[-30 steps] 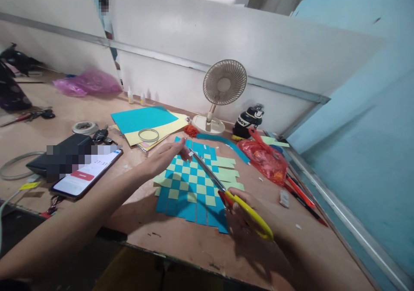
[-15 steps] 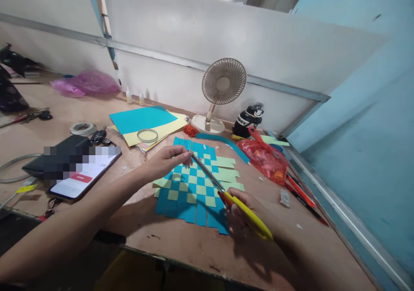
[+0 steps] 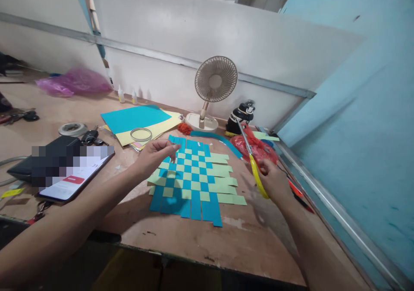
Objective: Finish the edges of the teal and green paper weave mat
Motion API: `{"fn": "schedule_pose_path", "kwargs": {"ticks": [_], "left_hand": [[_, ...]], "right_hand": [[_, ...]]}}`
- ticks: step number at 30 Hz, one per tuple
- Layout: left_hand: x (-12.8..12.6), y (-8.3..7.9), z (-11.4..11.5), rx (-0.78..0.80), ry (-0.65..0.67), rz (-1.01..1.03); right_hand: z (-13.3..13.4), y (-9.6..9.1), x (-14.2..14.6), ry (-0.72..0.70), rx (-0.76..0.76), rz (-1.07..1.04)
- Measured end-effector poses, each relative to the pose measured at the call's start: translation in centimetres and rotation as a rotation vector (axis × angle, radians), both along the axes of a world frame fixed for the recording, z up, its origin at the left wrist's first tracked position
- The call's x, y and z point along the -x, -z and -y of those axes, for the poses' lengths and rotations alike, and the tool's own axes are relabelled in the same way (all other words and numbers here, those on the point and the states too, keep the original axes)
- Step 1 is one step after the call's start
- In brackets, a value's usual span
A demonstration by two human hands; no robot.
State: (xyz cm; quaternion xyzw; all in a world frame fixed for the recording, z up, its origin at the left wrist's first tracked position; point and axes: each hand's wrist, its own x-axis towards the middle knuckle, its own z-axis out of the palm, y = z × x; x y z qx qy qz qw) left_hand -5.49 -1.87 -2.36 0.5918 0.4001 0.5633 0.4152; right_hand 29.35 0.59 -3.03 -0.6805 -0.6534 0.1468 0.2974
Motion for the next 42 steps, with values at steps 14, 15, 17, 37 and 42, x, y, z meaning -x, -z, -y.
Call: {"fn": "schedule_pose_path", "kwargs": {"ticks": [14,15,17,37,42], "left_hand": [[-0.2,1.4,-0.7,0.097,0.150,0.201],[-0.2,1.5,-0.8,0.087,0.161,0.193],[-0.2,1.7,-0.7,0.064,0.144,0.136],[-1.3,1.8,0.4,-0.146,0.237,-0.216],[-1.3,1.9,0.2,-0.147,0.246,-0.220]], "right_hand": [[-2.5,1.1,-4.0,0.340,0.162,0.684],[-2.5,1.1,-4.0,0.335,0.154,0.695],[-2.5,1.1,-3.8,0.323,0.138,0.723],[1.6,-3.6,11.1,-0.734,-0.685,0.317],[2.6,-2.9,14.2,-0.695,-0.753,0.330]]}}
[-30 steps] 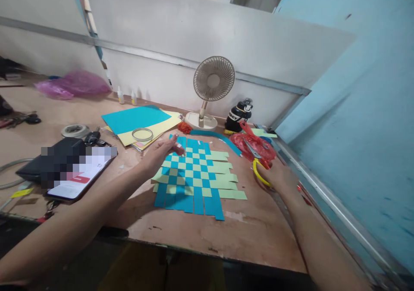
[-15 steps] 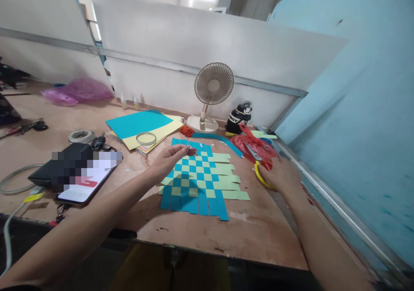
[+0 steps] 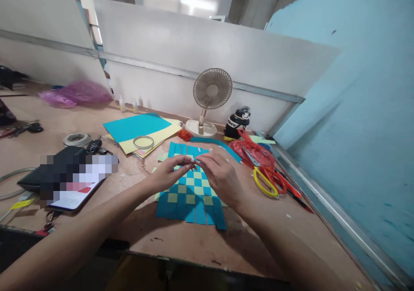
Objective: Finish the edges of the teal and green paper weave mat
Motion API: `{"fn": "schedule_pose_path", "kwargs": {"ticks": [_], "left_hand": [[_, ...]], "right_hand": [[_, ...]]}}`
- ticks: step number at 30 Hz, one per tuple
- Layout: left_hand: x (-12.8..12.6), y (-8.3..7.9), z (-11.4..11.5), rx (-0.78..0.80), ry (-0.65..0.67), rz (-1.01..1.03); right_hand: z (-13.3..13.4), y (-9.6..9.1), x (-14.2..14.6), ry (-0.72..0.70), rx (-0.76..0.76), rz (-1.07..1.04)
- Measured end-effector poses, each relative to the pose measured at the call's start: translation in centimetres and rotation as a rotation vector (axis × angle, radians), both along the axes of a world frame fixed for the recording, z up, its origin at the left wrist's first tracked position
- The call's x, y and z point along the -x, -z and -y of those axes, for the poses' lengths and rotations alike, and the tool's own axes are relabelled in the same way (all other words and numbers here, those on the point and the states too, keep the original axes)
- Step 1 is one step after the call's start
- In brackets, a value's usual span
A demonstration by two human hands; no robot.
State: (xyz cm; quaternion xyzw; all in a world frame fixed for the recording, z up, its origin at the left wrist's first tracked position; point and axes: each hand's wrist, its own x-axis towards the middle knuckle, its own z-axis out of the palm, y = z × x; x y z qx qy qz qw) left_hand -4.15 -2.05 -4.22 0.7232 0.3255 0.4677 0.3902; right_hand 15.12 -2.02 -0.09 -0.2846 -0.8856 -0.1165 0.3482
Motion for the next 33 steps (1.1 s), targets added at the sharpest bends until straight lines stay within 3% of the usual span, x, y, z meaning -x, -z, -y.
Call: {"fn": "schedule_pose_path", "kwargs": {"ticks": [4,10,16,23,29,33], "left_hand": [[-0.1,0.1,0.1,-0.054,-0.013,-0.063],[-0.4,0.4,0.4,-0.239,-0.030,-0.117],[-0.4,-0.3,1.0,-0.175,0.044,-0.100],[-0.2,-1.7,1.8,-0.234,0.102,-0.135],[0.0,-0.4,0.4,-0.254,0.076,-0.178],[0.3,0.6,-0.5,-0.229,-0.042,-0.210]], "right_hand": [[-0.2,1.1,0.0,0.021,-0.114,0.032],[-0.4,1.8,0.0,-0.064,0.005,-0.081],[-0.7,1.9,-0.7,-0.138,0.048,-0.123],[0.1,1.5,-1.1,-0.177,-0.003,-0.152],[-0.9,3.5,-0.7,-0.106,0.006,-0.062],[-1.3,3.8,-0.9,-0.017,-0.029,0.036]]}}
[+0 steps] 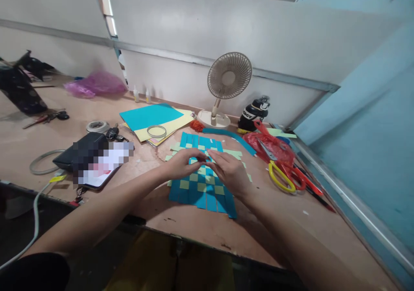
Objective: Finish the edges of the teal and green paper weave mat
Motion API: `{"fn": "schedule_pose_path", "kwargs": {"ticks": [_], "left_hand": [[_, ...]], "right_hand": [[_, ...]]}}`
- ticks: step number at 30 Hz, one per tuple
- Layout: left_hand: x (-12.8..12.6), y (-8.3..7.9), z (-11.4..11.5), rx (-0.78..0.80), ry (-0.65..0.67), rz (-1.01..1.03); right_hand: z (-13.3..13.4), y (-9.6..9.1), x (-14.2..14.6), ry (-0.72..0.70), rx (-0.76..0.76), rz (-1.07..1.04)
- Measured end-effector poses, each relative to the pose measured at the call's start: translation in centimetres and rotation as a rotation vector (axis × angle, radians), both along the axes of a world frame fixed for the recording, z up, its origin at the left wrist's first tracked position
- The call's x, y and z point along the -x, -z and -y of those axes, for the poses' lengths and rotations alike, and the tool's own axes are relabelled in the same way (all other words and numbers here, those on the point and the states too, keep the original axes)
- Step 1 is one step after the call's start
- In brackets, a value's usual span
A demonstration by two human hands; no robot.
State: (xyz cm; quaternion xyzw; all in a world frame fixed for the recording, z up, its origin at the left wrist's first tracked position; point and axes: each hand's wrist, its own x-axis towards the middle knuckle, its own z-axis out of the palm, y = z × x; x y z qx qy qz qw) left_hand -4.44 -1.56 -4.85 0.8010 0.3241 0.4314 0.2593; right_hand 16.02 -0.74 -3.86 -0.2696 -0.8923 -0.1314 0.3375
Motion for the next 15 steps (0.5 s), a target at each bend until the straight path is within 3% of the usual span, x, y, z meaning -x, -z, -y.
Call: {"fn": "schedule_pose_path", "kwargs": {"ticks": [3,6,15], "left_hand": [[0.3,0.1,-0.2,0.008,-0.069,0.000],[0.4,0.0,-0.3,0.042,-0.051,-0.040],[-0.3,0.0,0.1,0.086,-0.031,-0.140]], "right_hand": [[0.2,-0.7,-0.2,0.055,-0.088,0.017],[0.5,-1.1,-0.2,0.085,-0.130,0.046],[0.7,0.1,0.0,0.071,-0.143,0.152]]}}
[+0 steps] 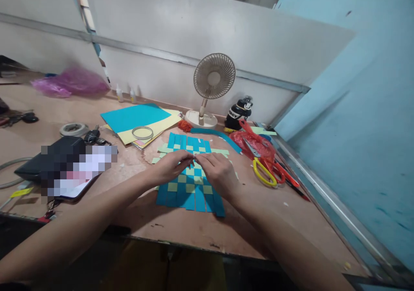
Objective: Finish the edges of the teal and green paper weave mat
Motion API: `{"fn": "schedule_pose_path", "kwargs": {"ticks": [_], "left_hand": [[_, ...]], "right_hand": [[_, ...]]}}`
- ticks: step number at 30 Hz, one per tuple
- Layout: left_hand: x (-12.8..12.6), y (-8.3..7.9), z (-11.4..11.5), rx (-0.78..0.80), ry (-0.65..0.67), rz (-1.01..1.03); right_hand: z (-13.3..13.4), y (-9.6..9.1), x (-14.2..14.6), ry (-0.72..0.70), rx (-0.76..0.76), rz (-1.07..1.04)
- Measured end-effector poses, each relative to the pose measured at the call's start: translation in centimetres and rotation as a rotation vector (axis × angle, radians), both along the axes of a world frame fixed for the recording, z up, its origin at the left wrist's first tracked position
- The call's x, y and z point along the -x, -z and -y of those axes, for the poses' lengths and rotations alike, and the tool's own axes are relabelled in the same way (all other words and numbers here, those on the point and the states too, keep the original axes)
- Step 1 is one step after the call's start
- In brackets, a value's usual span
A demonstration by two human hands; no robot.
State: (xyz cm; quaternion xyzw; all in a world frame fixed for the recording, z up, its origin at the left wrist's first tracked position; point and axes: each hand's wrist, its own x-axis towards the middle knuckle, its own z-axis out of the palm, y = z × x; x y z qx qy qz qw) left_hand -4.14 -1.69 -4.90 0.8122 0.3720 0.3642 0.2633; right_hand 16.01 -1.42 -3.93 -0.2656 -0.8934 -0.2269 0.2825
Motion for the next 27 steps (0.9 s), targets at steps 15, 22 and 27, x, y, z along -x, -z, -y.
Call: {"fn": "schedule_pose_path", "kwargs": {"ticks": [15,22,27], "left_hand": [[-0.13,0.11,0.44,-0.109,-0.104,-0.229],[-0.06,0.03,0.47,-0.128,-0.089,-0.280],[-0.12,0.16,0.47,-0.150,-0.089,-0.299]], "right_hand": [[0.15,0.00,0.13,-0.008,-0.011,0.070],[-0.16,-0.03,0.07,-0.032,0.001,0.060],[-0.18,-0.14,0.08,-0.041,-0.040,0.054]]}}
